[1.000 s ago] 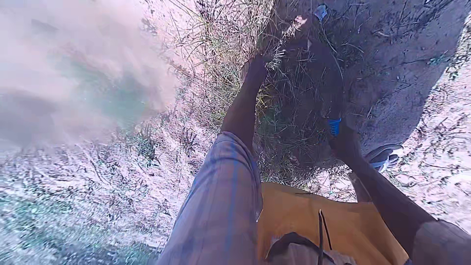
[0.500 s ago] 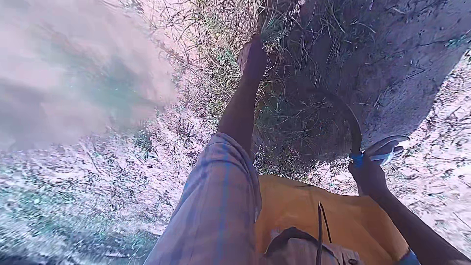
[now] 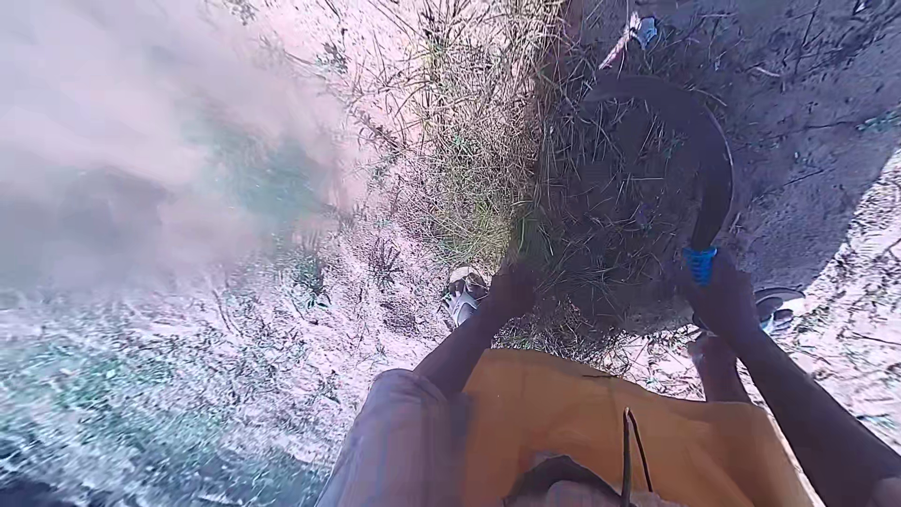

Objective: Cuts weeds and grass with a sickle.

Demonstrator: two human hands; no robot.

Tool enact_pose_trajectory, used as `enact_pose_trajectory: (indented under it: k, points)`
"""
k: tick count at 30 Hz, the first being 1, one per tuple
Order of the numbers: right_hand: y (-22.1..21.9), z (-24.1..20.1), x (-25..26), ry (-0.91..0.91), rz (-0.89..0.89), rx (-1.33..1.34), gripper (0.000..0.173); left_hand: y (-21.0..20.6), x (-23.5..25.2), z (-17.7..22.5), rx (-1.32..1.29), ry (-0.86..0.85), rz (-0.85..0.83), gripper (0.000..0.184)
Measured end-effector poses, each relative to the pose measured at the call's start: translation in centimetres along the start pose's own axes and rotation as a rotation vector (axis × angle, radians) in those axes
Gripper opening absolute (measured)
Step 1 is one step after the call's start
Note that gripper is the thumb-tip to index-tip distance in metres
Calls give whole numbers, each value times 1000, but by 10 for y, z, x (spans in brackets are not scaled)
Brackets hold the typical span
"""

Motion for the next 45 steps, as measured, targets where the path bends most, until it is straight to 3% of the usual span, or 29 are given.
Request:
enact_pose_trajectory:
  k: [2, 4, 6, 8, 10, 12, 14, 15, 17, 20, 24, 27, 30, 33, 36, 38, 40, 43, 45]
  points:
    - [3, -15, 15, -8, 14, 15, 48, 55, -3, 24, -113, -117, 278, 34]
    - [5, -30, 29, -6, 60, 46, 46, 103, 19, 44, -229, -278, 715, 36]
    - [5, -46, 41, 49, 119, 106, 44, 147, 57, 56, -271, -256, 1014, 62]
    - [0, -59, 59, 76, 117, 160, 47, 184, 100, 48, -288, -35, 1068, 100]
    - [-3, -77, 85, 100, 63, 130, 50, 204, 132, 25, -302, 212, 1017, 119]
    - [-3, -109, 111, 165, 7, 66, 49, 208, 137, 9, -291, 334, 884, 114]
    - [-8, -142, 137, 253, -39, -2, 51, 205, 126, -2, -273, 313, 749, 91]
    - [-10, -156, 148, 266, -71, -53, 54, 200, 123, -8, -277, 292, 699, 71]
    - [-22, -162, 162, 250, -135, -150, 61, 186, 122, -21, -244, 251, 632, 44]
    - [-45, -97, 151, 121, -203, -250, 60, 166, 109, -25, -196, 202, 633, 36]
    - [-57, 21, 67, -46, -281, -407, 51, 123, 97, -29, -293, 211, 585, 38]
    - [-38, 48, 21, -147, -336, -474, 51, 107, 88, -38, -361, 210, 579, 36]
    - [-26, 23, 21, -106, -239, -363, 49, 97, 93, -42, -447, 147, 590, 38]
    - [-30, -58, 70, 77, -167, -214, 45, 98, 99, -41, -470, 175, 599, 39]
    - [-44, -126, 111, 201, -251, -263, 49, 90, 102, -35, -436, 218, 590, 40]
    - [-61, -102, 116, 150, -302, -336, 53, 90, 94, -29, -435, 232, 594, 43]
    - [-68, -41, 90, 78, -336, -406, 55, 76, 83, -22, -422, 179, 577, 38]
    - [-59, 34, 11, -36, -410, -489, 47, 18, 56, -4, -245, 85, 318, 36]
    - [-40, 65, -32, -167, -389, -450, 50, -25, 33, 18, -141, -35, 126, 38]
Point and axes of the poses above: each hand's wrist, its own x-axis towards the middle knuckle, its own y-axis out of the back of the hand, z = x × y, the point moved 3 cm from there along x, towards the middle knuckle, and after that the axes turned 13 degrees about z, right-handed, at the moved point
